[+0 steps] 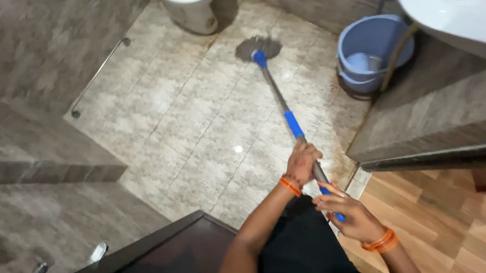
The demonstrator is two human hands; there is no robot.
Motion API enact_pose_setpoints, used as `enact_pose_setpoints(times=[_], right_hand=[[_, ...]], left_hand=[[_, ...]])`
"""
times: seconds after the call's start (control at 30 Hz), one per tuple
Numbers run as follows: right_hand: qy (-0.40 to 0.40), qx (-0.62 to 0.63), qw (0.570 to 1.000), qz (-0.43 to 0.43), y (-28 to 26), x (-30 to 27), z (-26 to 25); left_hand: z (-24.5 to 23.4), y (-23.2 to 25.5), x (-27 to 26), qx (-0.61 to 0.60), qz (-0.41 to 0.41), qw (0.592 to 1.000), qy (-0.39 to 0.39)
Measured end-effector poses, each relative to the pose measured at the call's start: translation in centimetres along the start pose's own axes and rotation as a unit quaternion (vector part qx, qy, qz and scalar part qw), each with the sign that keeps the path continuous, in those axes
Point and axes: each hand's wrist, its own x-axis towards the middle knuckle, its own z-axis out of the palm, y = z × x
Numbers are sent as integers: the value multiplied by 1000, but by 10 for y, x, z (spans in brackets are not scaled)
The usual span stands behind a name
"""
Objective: The person mops the tiled floor of a bathroom using a microfiber mop, moving across the area around the toilet and sink.
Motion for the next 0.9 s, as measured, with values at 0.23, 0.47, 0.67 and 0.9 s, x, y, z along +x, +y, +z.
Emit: enact_pose_setpoints(times=[0.23,0.47,0.67,0.9], right_hand=[[99,-22,985,-140,-143,-41,-70],[96,70,953,-279,-156,-37,-73],[107,75,962,-239,-137,-18,-88],[103,69,977,-171,-91,44,-77]], left_hand=[[-100,140,11,-146,123,979,65],[-105,163,17,-232,199,949,79],[-86,134,46,-221,201,946,124],[-69,53,79,-194,168,954,157]])
